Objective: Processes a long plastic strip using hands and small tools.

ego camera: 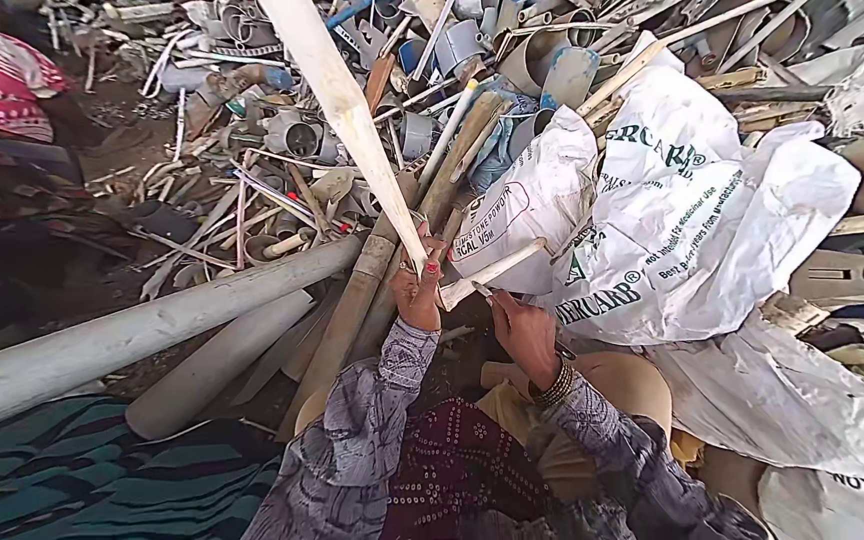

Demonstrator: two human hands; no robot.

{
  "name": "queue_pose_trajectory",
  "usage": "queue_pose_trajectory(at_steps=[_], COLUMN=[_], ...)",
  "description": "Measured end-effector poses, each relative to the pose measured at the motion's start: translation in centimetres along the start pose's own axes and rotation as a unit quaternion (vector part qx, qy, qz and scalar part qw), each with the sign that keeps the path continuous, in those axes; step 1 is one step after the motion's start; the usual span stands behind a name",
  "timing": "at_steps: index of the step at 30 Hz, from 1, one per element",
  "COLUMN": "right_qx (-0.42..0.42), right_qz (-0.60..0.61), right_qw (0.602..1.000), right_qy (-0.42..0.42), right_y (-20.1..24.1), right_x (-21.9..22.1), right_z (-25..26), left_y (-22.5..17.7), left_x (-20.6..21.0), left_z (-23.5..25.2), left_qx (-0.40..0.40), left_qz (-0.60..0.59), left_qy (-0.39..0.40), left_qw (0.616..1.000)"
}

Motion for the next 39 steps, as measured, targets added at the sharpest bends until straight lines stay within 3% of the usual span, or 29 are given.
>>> queue_pose_trajectory(at_steps=[2,6,9,12,16,19,23,27,30,34,37,39], right_qx=[0.023,-0.017,0.016,-0.026,0.02,-0.022,0.015,-0.031,0.027,-0.035,0.027,-0.007], right_qz=[-0.003,0.012,-0.003,0.011,0.004,0.011,0.005,0.023,0.007,0.013,0.002,0.007], right_qw=[1.0,1.0,1.0,0.999,1.0,1.0,1.0,0.999,1.0,0.999,1.0,1.0], right_qy=[0.002,-0.01,-0.009,-0.017,-0.008,-0.014,-0.004,-0.001,0.012,-0.001,0.016,-0.011], right_y=[-0.5,0.6,-0.6,0.9,-0.6,0.8,-0.3,1.4,0.0,1.5,-0.1,0.7], right_x=[0.2,0.2,0.5,0.2,0.5,0.2,0.3,0.1,0.5,0.2,0.5,0.6], right_z=[0.7,0.2,1.0,-0.1,0.5,-0.5,0.3,-0.7,0.8,-0.1,1.4,0.8], left_y=[-0.1,0.0,-0.1,-0.2,-0.1,0.0,-0.2,-0.1,-0.3,-0.3,-0.3,-0.2], left_x=[0.1,-0.1,0.1,0.0,-0.1,-0.1,0.1,-0.1,0.2,0.2,0.4,0.2], left_z=[0.1,0.2,0.2,0.3,0.3,0.3,0.3,0.0,0.1,0.0,0.3,0.5], left_qx=[-0.007,-0.007,-0.015,-0.019,-0.02,-0.004,-0.01,-0.011,-0.022,-0.032,-0.032,-0.035], left_qz=[0.003,0.008,0.013,0.018,0.011,0.011,0.012,0.024,0.016,0.019,0.002,0.0], left_qy=[-0.006,-0.021,-0.022,-0.026,-0.036,-0.022,-0.026,-0.017,-0.037,-0.041,-0.061,-0.07], left_qw=[1.0,1.0,1.0,0.999,0.999,1.0,1.0,1.0,0.999,0.998,0.998,0.997])
Point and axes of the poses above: each hand's wrist, its own z-axis towards the middle knuckle, its own x-axis out of the palm, y = z × x, the point moved 5 cm from there along z, towards the middle knuckle, and after that the axes turned 13 degrees about x, right-handed, at the moved point
